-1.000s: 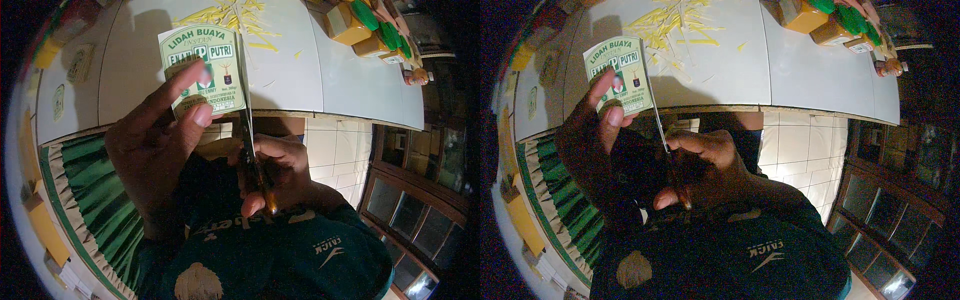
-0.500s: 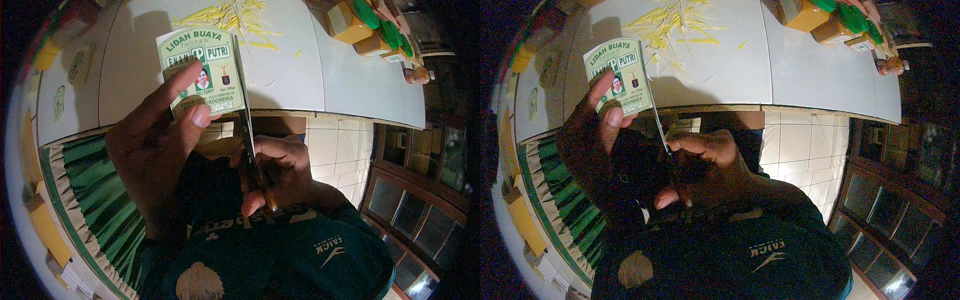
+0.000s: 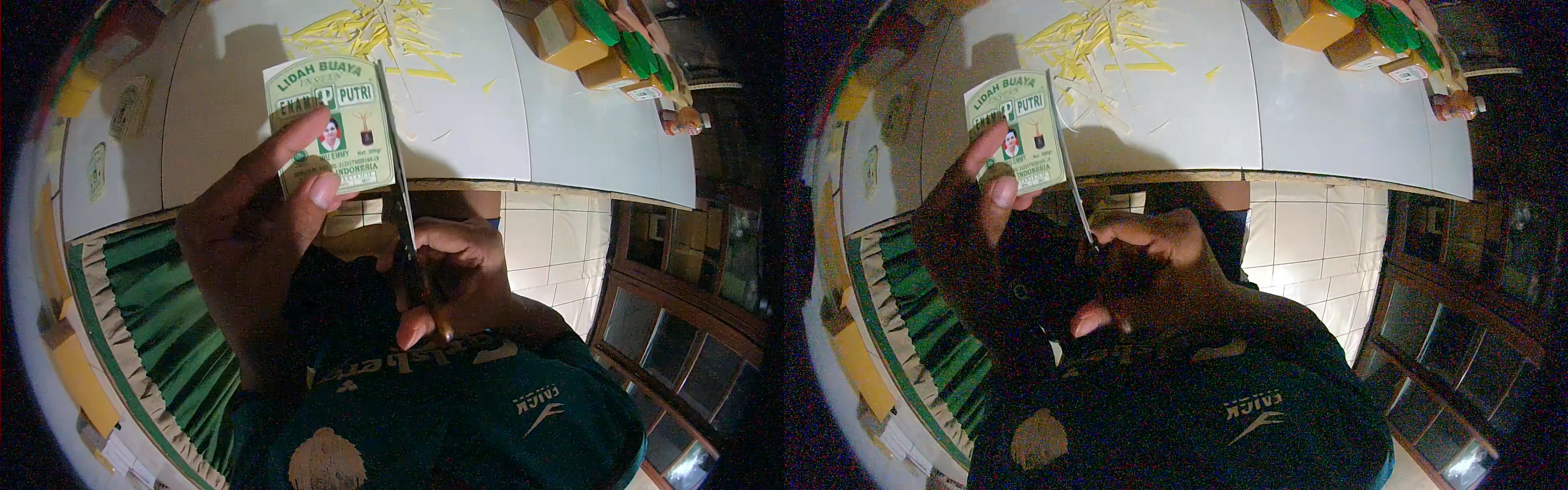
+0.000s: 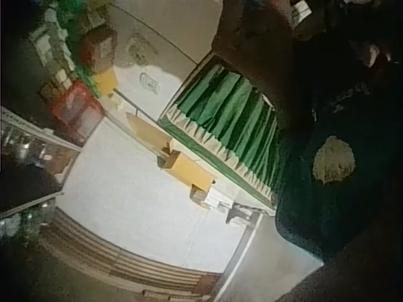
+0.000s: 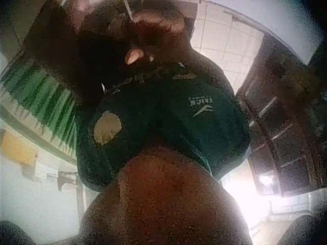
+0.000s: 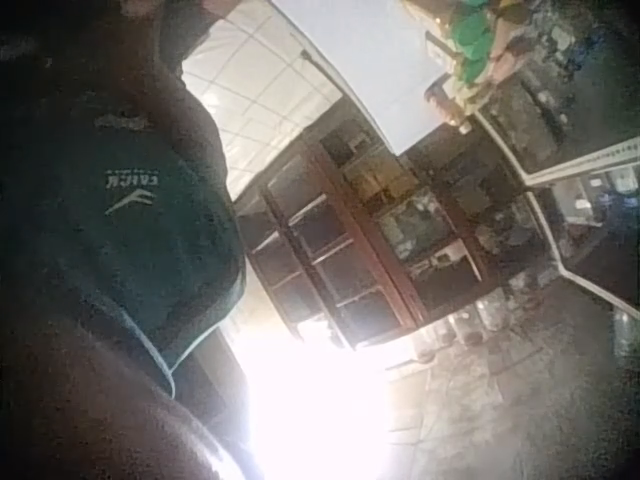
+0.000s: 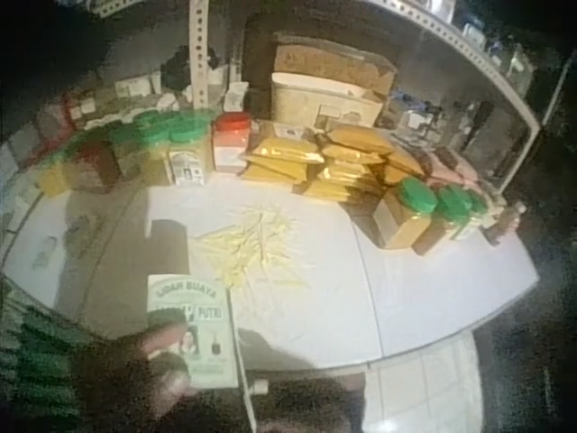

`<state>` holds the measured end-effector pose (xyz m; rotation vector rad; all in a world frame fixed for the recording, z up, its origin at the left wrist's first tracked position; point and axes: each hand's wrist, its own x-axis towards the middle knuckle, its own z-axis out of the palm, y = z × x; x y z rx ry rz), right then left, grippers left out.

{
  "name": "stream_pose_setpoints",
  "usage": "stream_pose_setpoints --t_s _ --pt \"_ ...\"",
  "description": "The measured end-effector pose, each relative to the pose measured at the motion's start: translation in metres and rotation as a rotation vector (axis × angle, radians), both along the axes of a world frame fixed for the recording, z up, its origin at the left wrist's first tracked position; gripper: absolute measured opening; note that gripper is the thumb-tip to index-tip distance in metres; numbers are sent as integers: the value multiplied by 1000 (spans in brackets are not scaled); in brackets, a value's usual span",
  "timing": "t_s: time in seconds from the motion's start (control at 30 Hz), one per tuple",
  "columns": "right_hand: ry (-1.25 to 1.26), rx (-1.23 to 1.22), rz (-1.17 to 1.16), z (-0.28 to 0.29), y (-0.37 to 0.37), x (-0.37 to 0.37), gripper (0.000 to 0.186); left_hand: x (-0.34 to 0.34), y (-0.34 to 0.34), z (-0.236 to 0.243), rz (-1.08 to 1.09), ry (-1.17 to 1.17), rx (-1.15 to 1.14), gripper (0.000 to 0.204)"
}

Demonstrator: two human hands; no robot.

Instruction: Cutting paper labels from a sheet using scissors for product packaging.

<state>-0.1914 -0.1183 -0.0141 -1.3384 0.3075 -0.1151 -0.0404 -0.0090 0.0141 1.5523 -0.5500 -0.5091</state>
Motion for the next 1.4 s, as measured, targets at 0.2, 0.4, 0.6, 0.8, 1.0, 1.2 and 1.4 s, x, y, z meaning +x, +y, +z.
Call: stream_pose_setpoints --t_s 0.2,0.4,0.6,0.8,1.0,1.2,1.4 --pt "-43 -197 -1 -3 -8 3 58 0 -3 -3 -24 37 -18 33" --pt "-134 109 -143 -10 -8 11 69 -2 -2 5 26 53 67 33" --pt "-184 310 -307 -5 -29 20 54 7 0 -7 27 -181 -56 31" --pt "-231 264 -269 -13 -36 14 65 6 1 -9 36 -189 -28 31" --pt "-150 192 -255 -11 -34 19 62 4 2 -3 46 -24 -62 30" --pt "-252 26 -220 -16 -36 17 70 5 7 -6 5 -42 -120 25" --pt "-334 118 -251 -13 -31 16 76 4 9 3 -14 89 -128 18"
